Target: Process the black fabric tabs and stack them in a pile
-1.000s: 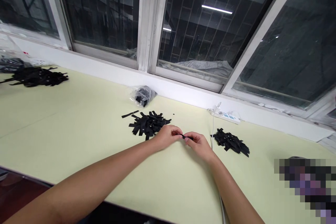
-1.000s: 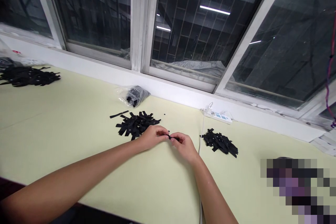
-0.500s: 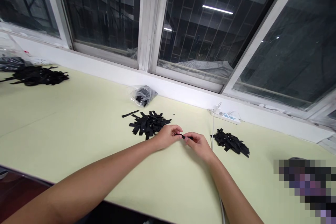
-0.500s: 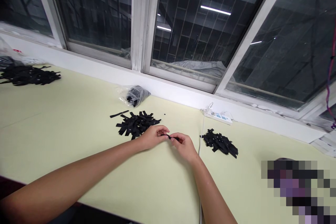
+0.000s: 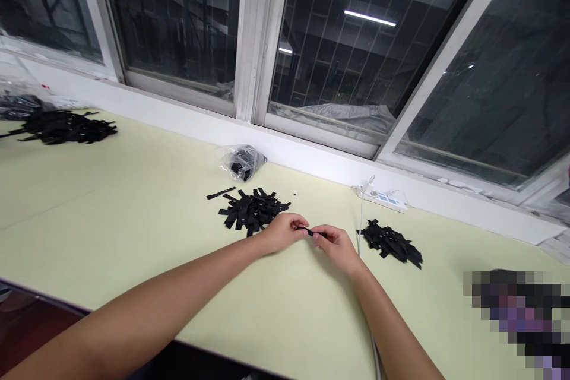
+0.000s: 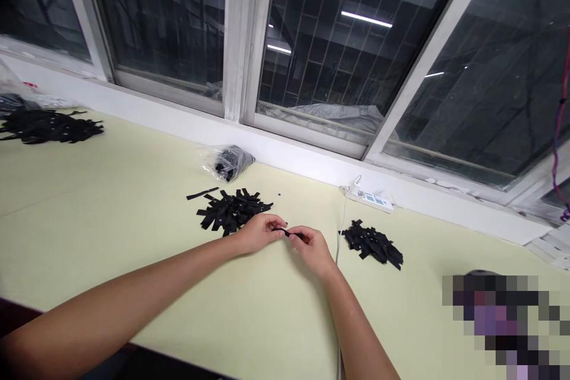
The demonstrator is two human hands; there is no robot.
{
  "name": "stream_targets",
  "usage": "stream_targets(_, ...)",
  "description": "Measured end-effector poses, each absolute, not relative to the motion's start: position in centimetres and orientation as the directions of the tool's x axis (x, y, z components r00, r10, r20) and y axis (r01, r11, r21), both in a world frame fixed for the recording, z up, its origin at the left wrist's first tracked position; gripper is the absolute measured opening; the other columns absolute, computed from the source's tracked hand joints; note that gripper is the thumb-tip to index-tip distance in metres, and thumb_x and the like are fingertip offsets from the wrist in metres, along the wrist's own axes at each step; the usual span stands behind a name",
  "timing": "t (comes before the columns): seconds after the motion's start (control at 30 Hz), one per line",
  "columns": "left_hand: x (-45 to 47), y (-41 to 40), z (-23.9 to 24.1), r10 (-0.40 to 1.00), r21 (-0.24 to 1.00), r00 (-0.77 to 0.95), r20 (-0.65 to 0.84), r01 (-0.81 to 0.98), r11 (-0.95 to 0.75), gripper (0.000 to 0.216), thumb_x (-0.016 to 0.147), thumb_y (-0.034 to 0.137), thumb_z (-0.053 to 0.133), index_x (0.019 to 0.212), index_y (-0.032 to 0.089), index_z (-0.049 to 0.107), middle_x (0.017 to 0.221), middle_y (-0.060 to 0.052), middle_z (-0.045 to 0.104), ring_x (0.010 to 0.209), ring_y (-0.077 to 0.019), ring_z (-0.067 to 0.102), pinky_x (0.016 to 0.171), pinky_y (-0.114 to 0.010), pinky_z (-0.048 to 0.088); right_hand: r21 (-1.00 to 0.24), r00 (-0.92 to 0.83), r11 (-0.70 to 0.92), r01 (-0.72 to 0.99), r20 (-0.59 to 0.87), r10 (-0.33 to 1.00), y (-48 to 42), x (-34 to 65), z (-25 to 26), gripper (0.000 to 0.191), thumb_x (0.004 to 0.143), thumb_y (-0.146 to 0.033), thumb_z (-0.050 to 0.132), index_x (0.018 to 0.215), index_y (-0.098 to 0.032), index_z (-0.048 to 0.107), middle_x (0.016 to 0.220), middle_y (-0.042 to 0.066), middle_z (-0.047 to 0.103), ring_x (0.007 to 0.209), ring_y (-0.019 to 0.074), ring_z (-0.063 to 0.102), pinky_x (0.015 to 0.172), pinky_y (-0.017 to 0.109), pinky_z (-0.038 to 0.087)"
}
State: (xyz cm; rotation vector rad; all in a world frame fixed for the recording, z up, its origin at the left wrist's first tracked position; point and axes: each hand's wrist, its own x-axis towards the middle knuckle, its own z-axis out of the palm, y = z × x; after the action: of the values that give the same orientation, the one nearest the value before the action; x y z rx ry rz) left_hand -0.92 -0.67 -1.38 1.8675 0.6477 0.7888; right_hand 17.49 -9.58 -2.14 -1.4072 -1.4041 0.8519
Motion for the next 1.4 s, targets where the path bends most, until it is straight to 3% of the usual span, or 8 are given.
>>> stream_targets(0.27, -1.2, -1.2, -0.6, 0.712, 0.911, 0.649, 0.27, 0.067, -0.406, 0.017, 0.075, 0.029, 0.073, 0.084, 0.015, 0.076, 0.085, -0.005, 0.07, 0.078, -0.0168, 0.063, 0.073, -0.028, 0.048, -0.949, 0.095, 0.108, 0.295, 0.142, 0.985, -9.9, 16.9, -1.2, 0.034, 0.08, -0.047, 0.071, 0.097, -0.018, 0.072, 0.089, 0.005, 0.071, 0.075, 0.0161, 0.061, 0.071, 0.029, 0.047)
stream_targets(0.43, -1.3, -1.8, 0.0, 0.714, 0.905, 0.632, 0.3, 0.048, -0.423, 0.021, 0.07, 0.035, 0.08, 0.078, 0.016, 0.077, 0.087, -0.006, 0.07, 0.079, -0.0172, 0.064, 0.073, -0.028, 0.049, -0.93, 0.108, 0.09, 0.356, 0.136, 0.985, -10.1, 16.5, -0.8, 0.037, 0.078, -0.05, 0.074, 0.097, -0.019, 0.073, 0.086, 0.004, 0.071, 0.071, 0.0158, 0.06, 0.067, 0.028, 0.046)
stream_targets(0.67, -0.8, -1.4, -0.9, 0.721, 0.935, 0.643, 0.26, 0.017, -0.353, 0.019, 0.076, 0.033, 0.074, 0.085, 0.016, 0.076, 0.084, -0.005, 0.074, 0.08, -0.0184, 0.066, 0.075, -0.029, 0.051, -0.916, 0.099, 0.106, 0.387, 0.156, 0.983, -9.7, 17.1, -1.6, 0.033, 0.083, -0.048, 0.066, 0.091, -0.018, 0.073, 0.076, 0.002, 0.066, 0.069, 0.0152, 0.055, 0.066, 0.028, 0.043)
stream_targets(1.0, -0.8, -1.2, -1.3, 0.698, 0.885, 0.652, 0.296, 0.088, -0.457, 0.02, 0.082, 0.03, 0.064, 0.093, 0.016, 0.074, 0.089, -0.004, 0.074, 0.08, -0.0177, 0.064, 0.073, -0.028, 0.048, -0.933, 0.095, 0.096, 0.346, 0.137, 0.986, -9.5, 17.3, -2.1, 0.025, 0.083, -0.042, 0.065, 0.087, -0.018, 0.069, 0.074, 0.0, 0.062, 0.069, 0.0142, 0.051, 0.065, 0.027, 0.039)
stream_targets(1.4, -0.8, -1.0, -1.2, 0.738, 0.879, 0.606, 0.295, 0.131, -0.459, 0.022, 0.08, 0.034, 0.067, 0.087, 0.016, 0.075, 0.081, -0.004, 0.073, 0.076, -0.018, 0.064, 0.069, -0.028, 0.047, -0.949, 0.095, 0.089, 0.304, 0.123, 0.988, -9.8, 16.8, -1.2, 0.028, 0.08, -0.045, 0.065, 0.082, -0.017, 0.066, 0.071, 0.0, 0.06, 0.068, 0.0139, 0.051, 0.066, 0.027, 0.039)
